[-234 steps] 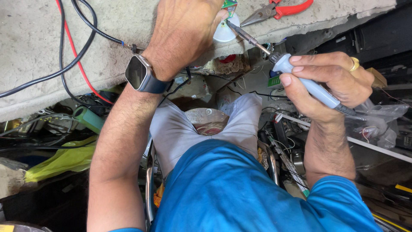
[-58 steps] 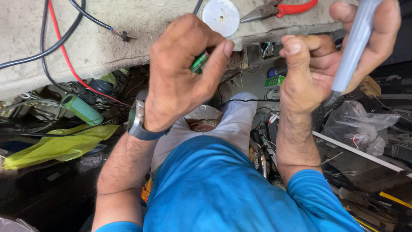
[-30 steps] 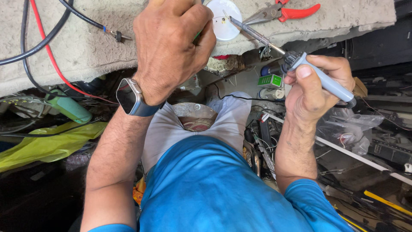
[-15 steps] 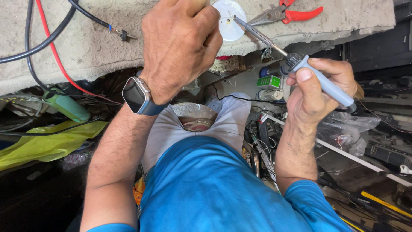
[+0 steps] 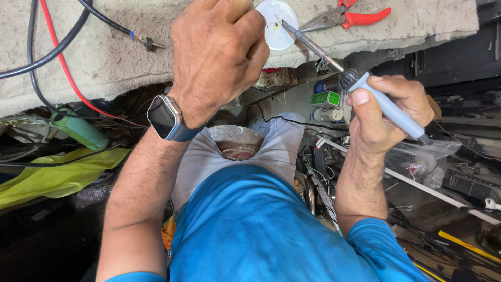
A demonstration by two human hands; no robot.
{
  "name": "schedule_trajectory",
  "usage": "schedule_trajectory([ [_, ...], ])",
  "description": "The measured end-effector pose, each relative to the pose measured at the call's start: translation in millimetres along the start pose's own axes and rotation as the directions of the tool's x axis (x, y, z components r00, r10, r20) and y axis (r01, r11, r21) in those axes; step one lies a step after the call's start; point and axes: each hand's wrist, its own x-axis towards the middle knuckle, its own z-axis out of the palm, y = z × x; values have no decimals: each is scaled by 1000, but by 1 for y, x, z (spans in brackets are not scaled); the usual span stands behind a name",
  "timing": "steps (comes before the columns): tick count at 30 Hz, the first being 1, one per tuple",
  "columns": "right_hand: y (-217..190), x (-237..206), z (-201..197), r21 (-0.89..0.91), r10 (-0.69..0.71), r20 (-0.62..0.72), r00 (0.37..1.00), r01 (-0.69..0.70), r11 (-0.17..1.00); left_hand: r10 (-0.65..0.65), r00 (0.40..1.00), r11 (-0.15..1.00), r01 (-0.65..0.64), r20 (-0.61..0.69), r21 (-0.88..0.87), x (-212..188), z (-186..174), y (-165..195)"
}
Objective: The person solders wires to a small electronic component using a soldering iron and solder wire. They then use pliers to cut the wire and continue soldering additional connections on a small circuit board.
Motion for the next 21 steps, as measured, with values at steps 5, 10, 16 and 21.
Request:
schedule_trajectory([
  [5,-4,0,2,-146,-87,6,996,87,985,-1,1000,1000,1,16,14,-1,-2,-1],
  [10,-6,2,3,-181,-98,10,995,98,979,11,1000,1000,-11,4,9,-1,-1,-1],
  [16,-5,-1,0,-220,-125,25,992,127,967,16,1000,1000,-16,5,20,-2,-2,-2],
  [21,-4,0,-1,-198,-120,33,992,124,972,20,1000,999,-20,4,25,-2,-1,-2],
])
